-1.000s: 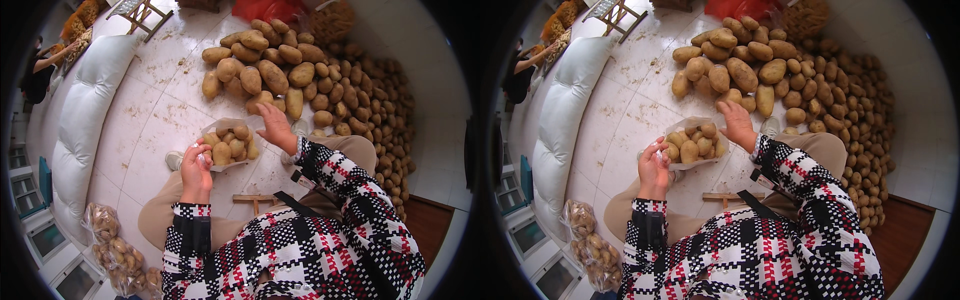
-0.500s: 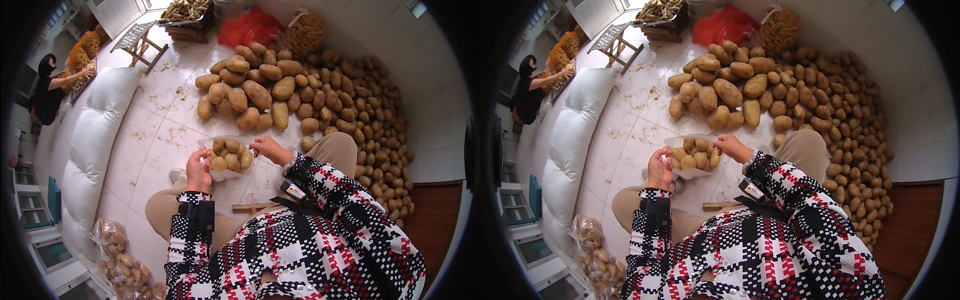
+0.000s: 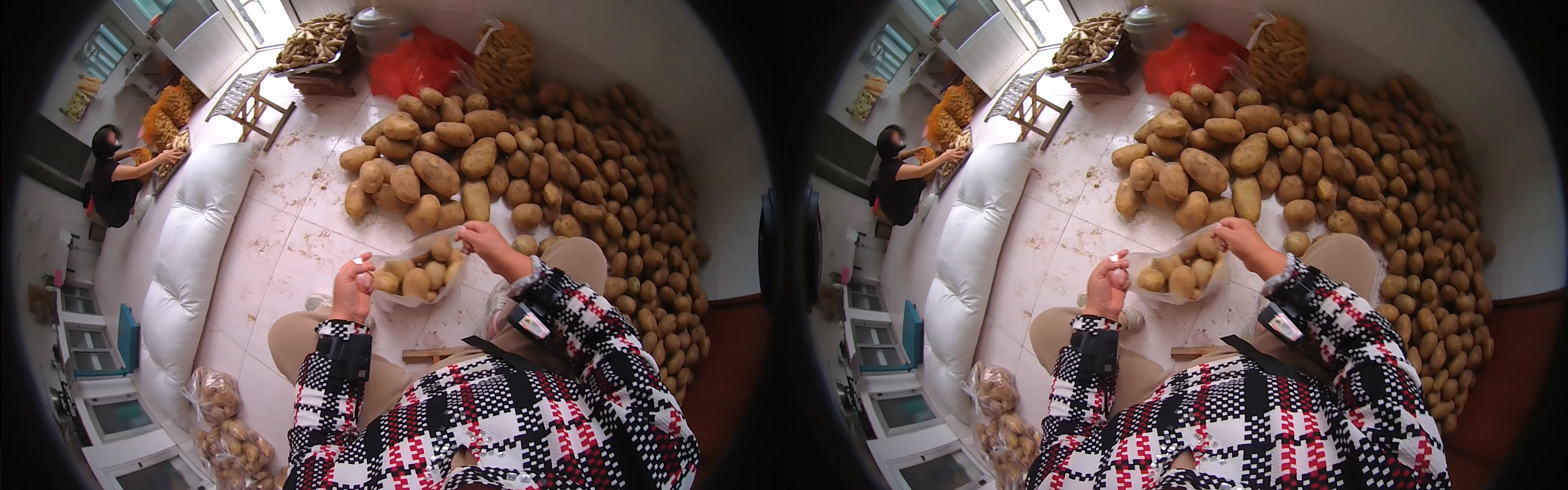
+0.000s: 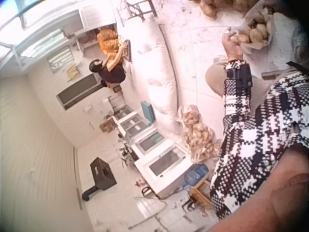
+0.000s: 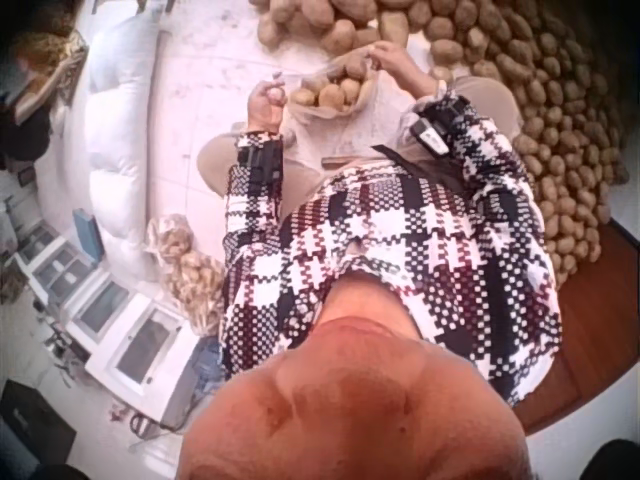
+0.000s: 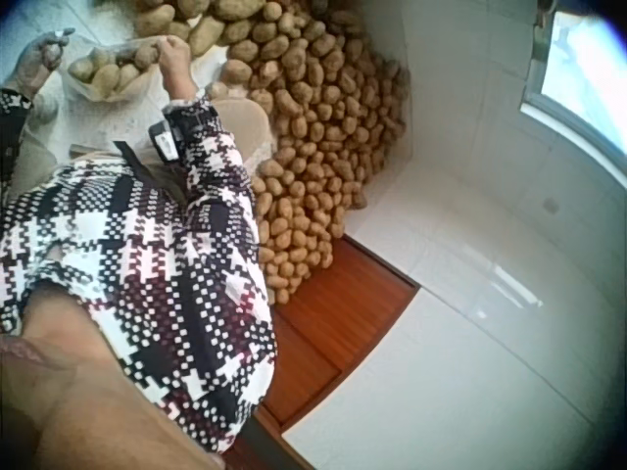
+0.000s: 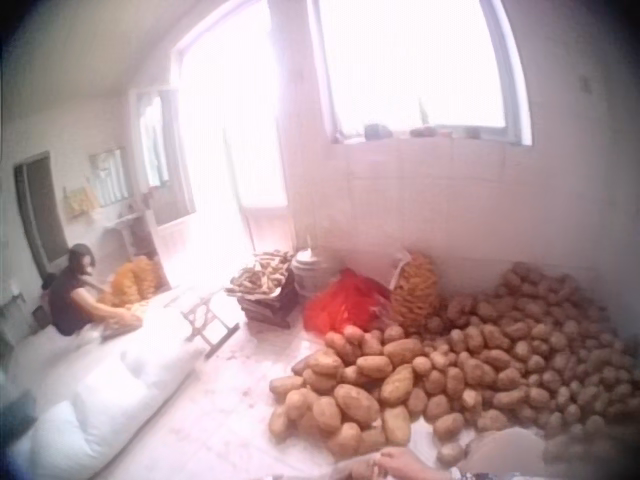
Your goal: The person sits on the floor and places potatoes from a large pile into clear plastic bags, then ties the bags closed. The person repeats this process, filling and tying multiple bags.
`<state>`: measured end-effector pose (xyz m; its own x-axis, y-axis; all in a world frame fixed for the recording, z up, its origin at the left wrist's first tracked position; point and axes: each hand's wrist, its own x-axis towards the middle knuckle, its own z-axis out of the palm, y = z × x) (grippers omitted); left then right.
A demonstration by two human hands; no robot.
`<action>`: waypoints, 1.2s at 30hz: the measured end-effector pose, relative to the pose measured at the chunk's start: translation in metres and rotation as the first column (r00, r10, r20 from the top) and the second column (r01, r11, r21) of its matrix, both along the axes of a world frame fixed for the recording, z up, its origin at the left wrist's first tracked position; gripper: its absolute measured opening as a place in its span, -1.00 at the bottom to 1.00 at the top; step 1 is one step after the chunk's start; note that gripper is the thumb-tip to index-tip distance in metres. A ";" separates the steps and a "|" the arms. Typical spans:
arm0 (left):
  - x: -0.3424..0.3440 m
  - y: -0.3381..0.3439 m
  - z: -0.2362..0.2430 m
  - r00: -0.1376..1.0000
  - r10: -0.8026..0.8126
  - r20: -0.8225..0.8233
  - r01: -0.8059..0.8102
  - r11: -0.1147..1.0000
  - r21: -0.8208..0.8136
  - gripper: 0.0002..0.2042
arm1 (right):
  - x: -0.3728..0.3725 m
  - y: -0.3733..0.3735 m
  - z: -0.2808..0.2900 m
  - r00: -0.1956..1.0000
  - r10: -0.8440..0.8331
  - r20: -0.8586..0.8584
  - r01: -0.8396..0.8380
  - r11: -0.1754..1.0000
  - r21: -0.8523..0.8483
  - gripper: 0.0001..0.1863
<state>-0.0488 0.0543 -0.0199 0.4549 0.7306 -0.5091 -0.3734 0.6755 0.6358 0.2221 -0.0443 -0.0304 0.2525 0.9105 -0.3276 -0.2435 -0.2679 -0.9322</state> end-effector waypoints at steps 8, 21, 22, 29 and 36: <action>0.031 -0.013 -0.004 0.980 -0.193 -0.039 0.193 0.981 -0.015 -0.75 | 0.036 -0.025 -0.006 0.994 -0.090 0.057 0.091 0.995 -0.029 -0.86; 0.043 -0.027 0.009 0.950 -0.246 -0.195 0.229 0.968 -0.105 -0.80 | 0.044 -0.033 -0.016 0.968 -0.238 -0.077 0.238 0.971 -0.011 -0.84; 0.044 -0.027 0.009 0.948 -0.242 -0.205 0.223 0.968 -0.112 -0.80 | 0.043 -0.033 -0.016 0.970 -0.236 -0.065 0.235 0.972 -0.019 -0.85; 0.052 -0.030 0.006 0.943 -0.226 -0.244 0.199 0.971 -0.131 -0.83 | 0.034 -0.031 -0.012 0.975 -0.212 -0.072 0.210 0.977 -0.042 -0.84; 0.063 -0.022 0.008 0.940 -0.226 -0.254 0.209 0.974 -0.093 -0.88 | 0.039 -0.045 -0.014 0.948 -0.285 -0.144 0.289 0.957 0.008 -0.74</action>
<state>0.0146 0.0321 -0.0119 0.4436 0.5914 -0.6734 -0.0397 0.7636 0.6445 0.2608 -0.0890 -0.0448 0.4584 0.8154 -0.3535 -0.4345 -0.1414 -0.8895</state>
